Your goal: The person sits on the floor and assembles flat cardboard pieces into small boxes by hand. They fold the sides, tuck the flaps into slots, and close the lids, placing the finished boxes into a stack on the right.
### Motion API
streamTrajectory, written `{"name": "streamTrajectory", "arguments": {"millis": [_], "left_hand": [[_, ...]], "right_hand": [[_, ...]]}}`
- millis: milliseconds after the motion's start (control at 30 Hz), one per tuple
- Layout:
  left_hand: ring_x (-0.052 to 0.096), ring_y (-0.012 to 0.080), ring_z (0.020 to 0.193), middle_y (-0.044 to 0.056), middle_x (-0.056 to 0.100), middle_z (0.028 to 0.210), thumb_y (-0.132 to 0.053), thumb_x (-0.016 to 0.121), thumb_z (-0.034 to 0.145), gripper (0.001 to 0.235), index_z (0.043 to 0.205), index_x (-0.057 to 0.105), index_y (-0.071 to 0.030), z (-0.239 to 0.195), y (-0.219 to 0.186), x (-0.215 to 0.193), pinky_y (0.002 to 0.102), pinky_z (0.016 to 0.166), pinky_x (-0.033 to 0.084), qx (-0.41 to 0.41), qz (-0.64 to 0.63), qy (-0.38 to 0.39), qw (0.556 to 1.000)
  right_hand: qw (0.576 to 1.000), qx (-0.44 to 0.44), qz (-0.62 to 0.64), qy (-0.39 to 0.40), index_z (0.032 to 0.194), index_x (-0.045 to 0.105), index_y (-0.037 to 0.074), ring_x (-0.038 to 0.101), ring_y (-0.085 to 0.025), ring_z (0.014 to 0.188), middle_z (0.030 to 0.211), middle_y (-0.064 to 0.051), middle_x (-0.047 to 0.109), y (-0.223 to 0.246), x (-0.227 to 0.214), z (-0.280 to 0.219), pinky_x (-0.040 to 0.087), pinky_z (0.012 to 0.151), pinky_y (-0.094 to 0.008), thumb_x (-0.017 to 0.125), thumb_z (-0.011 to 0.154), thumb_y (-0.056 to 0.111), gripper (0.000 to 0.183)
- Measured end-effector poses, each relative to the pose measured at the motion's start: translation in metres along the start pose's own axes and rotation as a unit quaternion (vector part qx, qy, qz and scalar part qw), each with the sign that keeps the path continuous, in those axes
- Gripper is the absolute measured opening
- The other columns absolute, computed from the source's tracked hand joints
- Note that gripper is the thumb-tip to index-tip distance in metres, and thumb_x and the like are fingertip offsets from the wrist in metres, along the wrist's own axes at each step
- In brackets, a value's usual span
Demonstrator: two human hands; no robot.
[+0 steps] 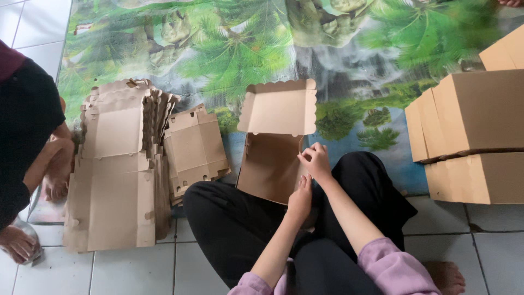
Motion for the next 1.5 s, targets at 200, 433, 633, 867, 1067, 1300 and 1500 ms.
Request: {"name": "streamTrajectory", "arguments": {"millis": [200, 433, 633, 867, 1067, 1300, 1500], "left_hand": [[0.064, 0.0354, 0.098, 0.015, 0.065, 0.113, -0.005, 0.052, 0.079, 0.059, 0.135, 0.045, -0.020, 0.018, 0.017, 0.004, 0.047, 0.079, 0.056, -0.102, -0.331, -0.008, 0.938], [0.068, 0.0329, 0.081, 0.013, 0.068, 0.081, -0.015, 0.054, 0.087, 0.015, 0.097, 0.066, -0.014, 0.036, 0.030, -0.048, 0.042, 0.069, 0.054, -0.119, -0.365, -0.198, 0.902], [0.065, 0.0264, 0.084, 0.005, 0.059, 0.086, -0.029, 0.061, 0.086, 0.020, 0.097, 0.056, -0.013, 0.073, 0.039, -0.083, 0.038, 0.070, 0.055, -0.173, -0.324, -0.223, 0.903], [0.065, 0.0311, 0.085, 0.005, 0.059, 0.084, -0.032, 0.060, 0.087, 0.016, 0.086, 0.055, -0.017, 0.093, 0.046, -0.059, 0.046, 0.073, 0.055, -0.175, -0.260, -0.120, 0.942], [0.063, 0.0308, 0.086, 0.005, 0.056, 0.089, -0.023, 0.053, 0.087, 0.008, 0.092, 0.047, -0.020, 0.063, 0.038, -0.084, 0.046, 0.073, 0.056, -0.164, -0.254, -0.113, 0.946], [0.064, 0.0288, 0.082, 0.002, 0.054, 0.083, -0.026, 0.053, 0.085, 0.009, 0.084, 0.045, -0.022, 0.061, 0.037, -0.068, 0.045, 0.068, 0.056, -0.149, -0.254, -0.100, 0.950], [0.066, 0.0279, 0.076, 0.003, 0.059, 0.078, -0.032, 0.055, 0.088, 0.013, 0.082, 0.052, -0.020, 0.072, 0.045, -0.054, 0.043, 0.063, 0.058, -0.153, -0.256, -0.138, 0.945]], "right_hand": [[0.990, 0.118, 0.077, -0.024, 0.097, 0.066, 0.018, 0.055, -0.027, 0.106, 0.103, -0.002, 0.046, -0.027, 0.010, -0.012, 0.048, 0.090, -0.035, 0.069, 0.069, 0.006, 0.031], [0.887, 0.345, 0.294, -0.087, 0.120, 0.052, 0.000, 0.062, -0.030, 0.092, 0.108, -0.022, 0.058, -0.053, 0.006, -0.022, 0.057, 0.069, -0.035, 0.077, 0.069, 0.008, 0.058], [0.856, 0.370, 0.360, -0.024, 0.115, 0.061, 0.002, 0.065, -0.024, 0.084, 0.098, -0.019, 0.068, -0.044, 0.016, -0.031, 0.057, 0.069, -0.033, 0.074, 0.075, 0.010, 0.043], [0.843, 0.368, 0.393, -0.003, 0.109, 0.064, 0.007, 0.065, -0.016, 0.072, 0.087, -0.010, 0.069, -0.042, 0.030, -0.032, 0.056, 0.060, -0.028, 0.080, 0.076, 0.020, 0.039], [0.859, 0.370, 0.353, -0.009, 0.100, 0.069, 0.009, 0.061, -0.013, 0.076, 0.084, -0.006, 0.069, -0.036, 0.029, -0.028, 0.053, 0.063, -0.027, 0.079, 0.073, 0.016, 0.030], [0.884, 0.376, 0.276, -0.023, 0.093, 0.072, 0.015, 0.063, -0.011, 0.072, 0.079, -0.002, 0.070, -0.063, 0.045, -0.031, 0.052, 0.063, -0.026, 0.079, 0.070, 0.019, 0.025], [0.901, 0.367, 0.232, -0.006, 0.092, 0.071, 0.013, 0.065, -0.015, 0.074, 0.078, -0.006, 0.070, -0.056, 0.034, -0.029, 0.052, 0.065, -0.030, 0.075, 0.070, 0.022, 0.024]]}}
Point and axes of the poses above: each hand's wrist, its own z-axis towards the middle knuckle, its own x-axis out of the palm, y = z × x, the point moved 4 cm from there along z, towards the middle knuckle
